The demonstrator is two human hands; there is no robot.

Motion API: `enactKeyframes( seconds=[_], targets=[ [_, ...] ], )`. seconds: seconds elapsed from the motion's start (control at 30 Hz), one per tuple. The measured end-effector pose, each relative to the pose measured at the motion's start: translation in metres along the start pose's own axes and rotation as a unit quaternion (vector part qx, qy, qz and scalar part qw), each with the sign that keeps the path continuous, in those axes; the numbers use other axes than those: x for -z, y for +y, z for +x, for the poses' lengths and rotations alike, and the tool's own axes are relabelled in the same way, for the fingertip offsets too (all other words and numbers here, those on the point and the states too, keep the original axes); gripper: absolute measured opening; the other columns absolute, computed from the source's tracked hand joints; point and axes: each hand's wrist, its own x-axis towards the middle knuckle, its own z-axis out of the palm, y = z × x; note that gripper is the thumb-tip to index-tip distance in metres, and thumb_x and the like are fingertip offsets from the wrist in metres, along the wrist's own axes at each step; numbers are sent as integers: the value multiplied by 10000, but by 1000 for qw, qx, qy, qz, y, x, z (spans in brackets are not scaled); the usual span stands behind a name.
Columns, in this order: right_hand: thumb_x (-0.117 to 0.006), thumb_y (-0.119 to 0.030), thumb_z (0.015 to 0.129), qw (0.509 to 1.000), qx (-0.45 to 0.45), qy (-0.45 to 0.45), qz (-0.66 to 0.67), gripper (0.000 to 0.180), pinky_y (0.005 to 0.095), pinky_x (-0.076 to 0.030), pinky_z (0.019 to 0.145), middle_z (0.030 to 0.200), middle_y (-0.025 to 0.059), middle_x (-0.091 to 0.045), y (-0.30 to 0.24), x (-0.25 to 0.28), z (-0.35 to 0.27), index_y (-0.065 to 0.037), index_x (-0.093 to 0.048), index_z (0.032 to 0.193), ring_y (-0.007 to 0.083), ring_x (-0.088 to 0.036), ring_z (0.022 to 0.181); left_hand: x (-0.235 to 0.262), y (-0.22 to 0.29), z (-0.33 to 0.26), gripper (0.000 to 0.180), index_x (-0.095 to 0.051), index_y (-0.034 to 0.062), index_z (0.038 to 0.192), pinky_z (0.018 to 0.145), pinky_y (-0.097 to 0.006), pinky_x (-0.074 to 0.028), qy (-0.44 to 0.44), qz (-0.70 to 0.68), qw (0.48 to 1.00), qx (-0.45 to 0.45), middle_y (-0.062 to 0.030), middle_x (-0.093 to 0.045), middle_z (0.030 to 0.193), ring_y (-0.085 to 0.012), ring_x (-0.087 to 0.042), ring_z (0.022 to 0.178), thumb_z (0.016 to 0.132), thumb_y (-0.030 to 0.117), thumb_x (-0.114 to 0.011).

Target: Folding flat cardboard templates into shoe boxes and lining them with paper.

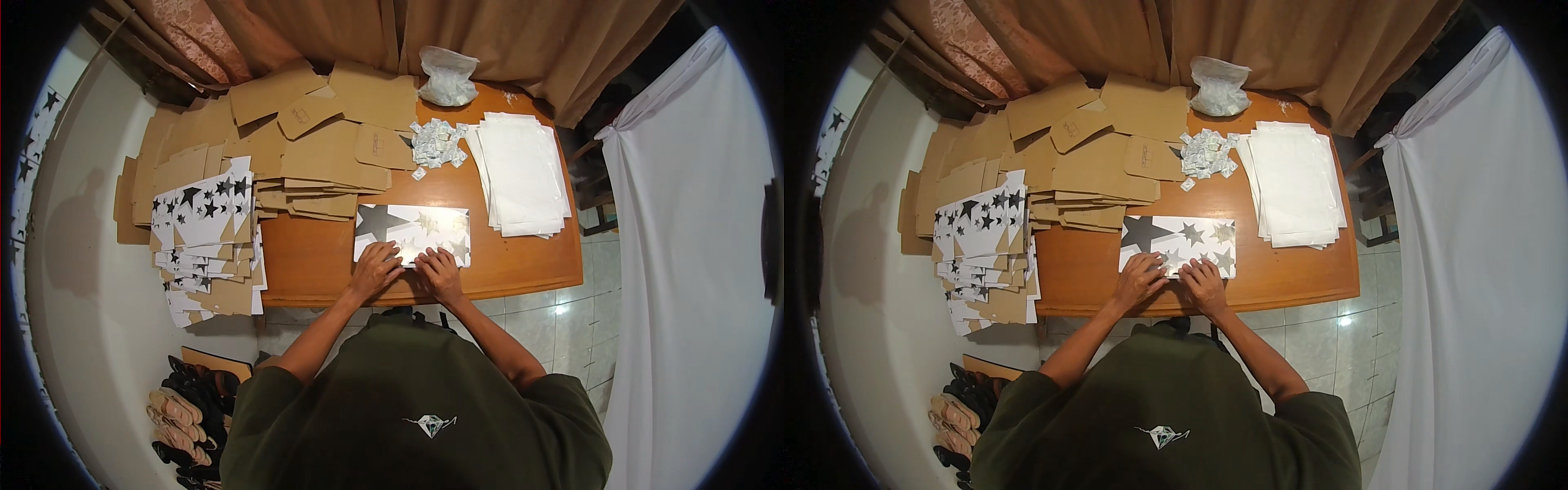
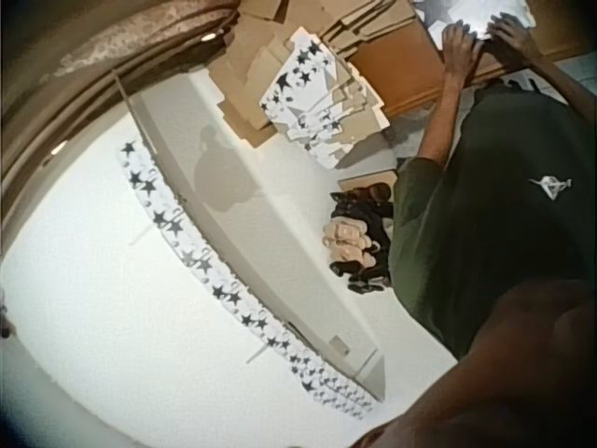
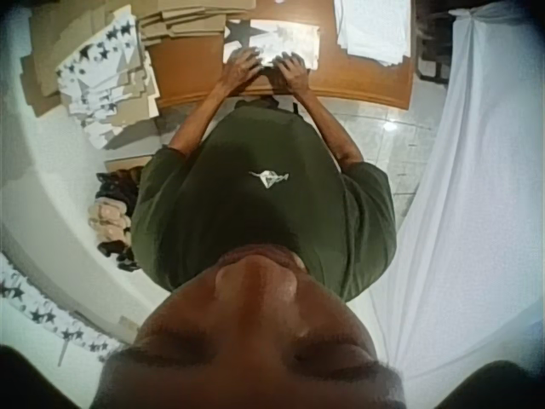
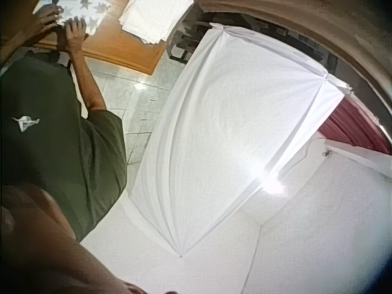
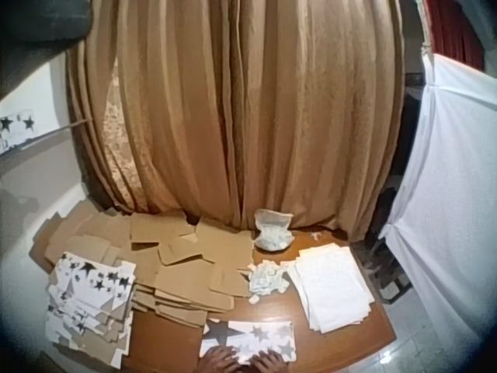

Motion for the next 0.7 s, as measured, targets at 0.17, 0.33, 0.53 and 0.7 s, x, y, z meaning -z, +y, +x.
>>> enactKeyframes(
  seconds=[0.17, 0.33, 0.53, 0.7],
  targets=[
    [-791, -149, 809, 999, -24, 11, 37, 330, 487, -472, 1013, 1134, 69, -679, -5, 8, 8, -59, -689, 1110, 303, -626, 1133, -5, -3, -6, 256, -736, 48, 1016, 1047, -472, -433, -29, 25, 999, 10, -113, -683, 1190, -297, -595, 1203, 808, 182, -804],
    [-815, -164, 800, 996, -77, 19, 38, 325, 459, -488, 982, 1149, 71, -664, -9, 14, 12, -64, -684, 1080, 318, -621, 1085, -5, 4, 4, 475, -651, 115, 1308, 1171, -581, -289, -58, 47, 997, 24, -111, -590, 1406, -292, -459, 1405, 876, 285, -754],
    [-846, -154, 770, 999, -39, 30, 23, 360, 448, -503, 942, 1138, 82, -687, -5, 7, 11, -49, -695, 1079, 319, -632, 1064, -21, -10, -3, 622, -485, 174, 1504, 1203, -654, -170, -123, 127, 984, 1, -102, -435, 1577, -275, -314, 1511, 944, 370, -672],
    [-830, -155, 784, 999, -31, 24, 18, 345, 447, -499, 938, 1140, 95, -684, -5, 7, 12, -41, -689, 1078, 327, -627, 1065, -25, -7, -4, 584, -490, 165, 1499, 1202, -651, -178, -111, 157, 981, -2, -96, -434, 1578, -277, -311, 1511, 964, 337, -652]
  ],
)
